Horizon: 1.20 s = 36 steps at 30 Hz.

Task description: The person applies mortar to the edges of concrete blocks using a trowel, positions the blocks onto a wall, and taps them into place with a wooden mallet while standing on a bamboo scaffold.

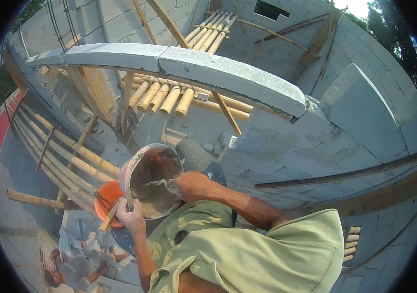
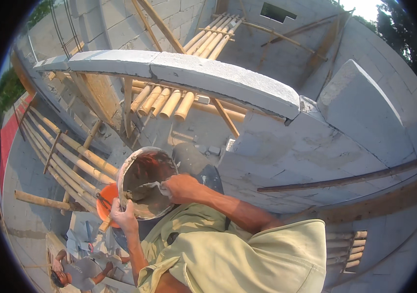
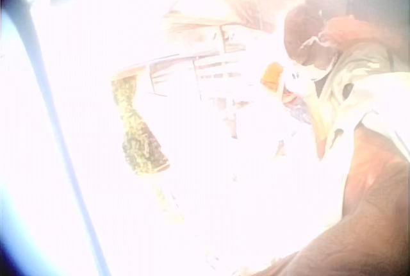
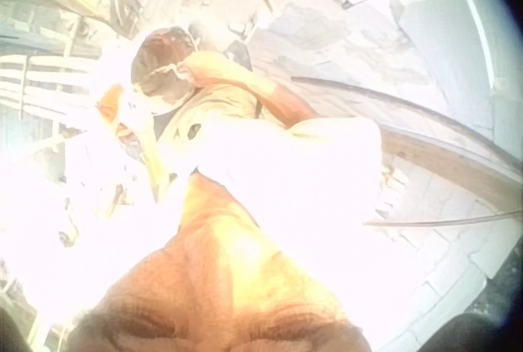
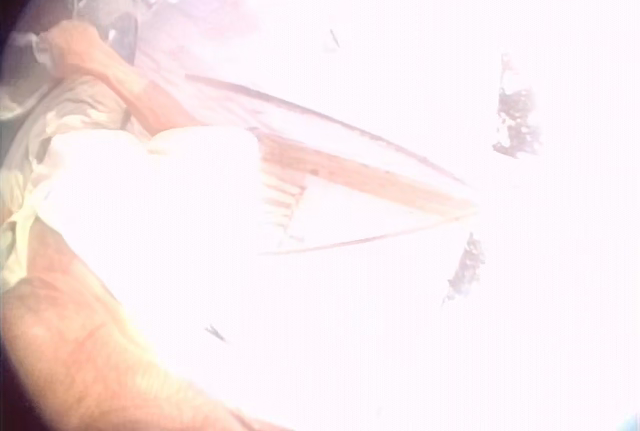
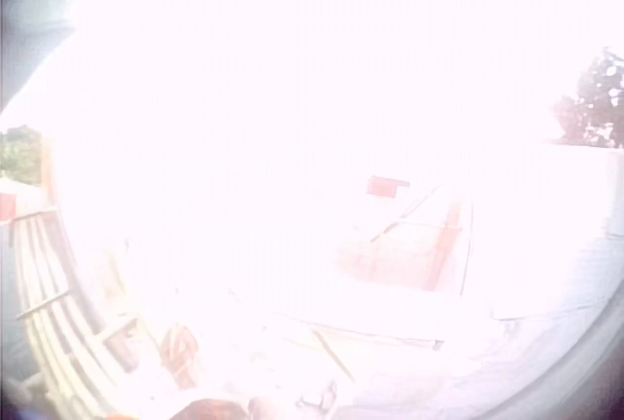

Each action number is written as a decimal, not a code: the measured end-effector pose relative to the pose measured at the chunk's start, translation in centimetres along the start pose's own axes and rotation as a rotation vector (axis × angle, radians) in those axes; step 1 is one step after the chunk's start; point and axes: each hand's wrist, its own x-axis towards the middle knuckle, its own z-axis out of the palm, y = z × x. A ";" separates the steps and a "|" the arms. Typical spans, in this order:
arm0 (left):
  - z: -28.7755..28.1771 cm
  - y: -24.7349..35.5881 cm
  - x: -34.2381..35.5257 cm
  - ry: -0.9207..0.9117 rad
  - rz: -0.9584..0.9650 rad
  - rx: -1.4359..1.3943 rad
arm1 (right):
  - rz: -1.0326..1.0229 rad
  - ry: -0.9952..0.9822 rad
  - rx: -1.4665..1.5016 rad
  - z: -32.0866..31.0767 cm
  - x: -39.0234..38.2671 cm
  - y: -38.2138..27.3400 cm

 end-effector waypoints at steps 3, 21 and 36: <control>-0.2 -1.1 0.9 0.003 -0.014 -0.057 | -0.022 0.304 -0.106 -1.2 -0.1 0.8; 1.9 3.2 2.4 -0.110 0.261 -0.006 | 0.326 0.275 -0.210 -1.8 1.0 -0.7; 4.2 3.5 3.5 0.027 -0.188 -0.250 | 0.143 -0.237 1.509 1.4 -3.8 2.4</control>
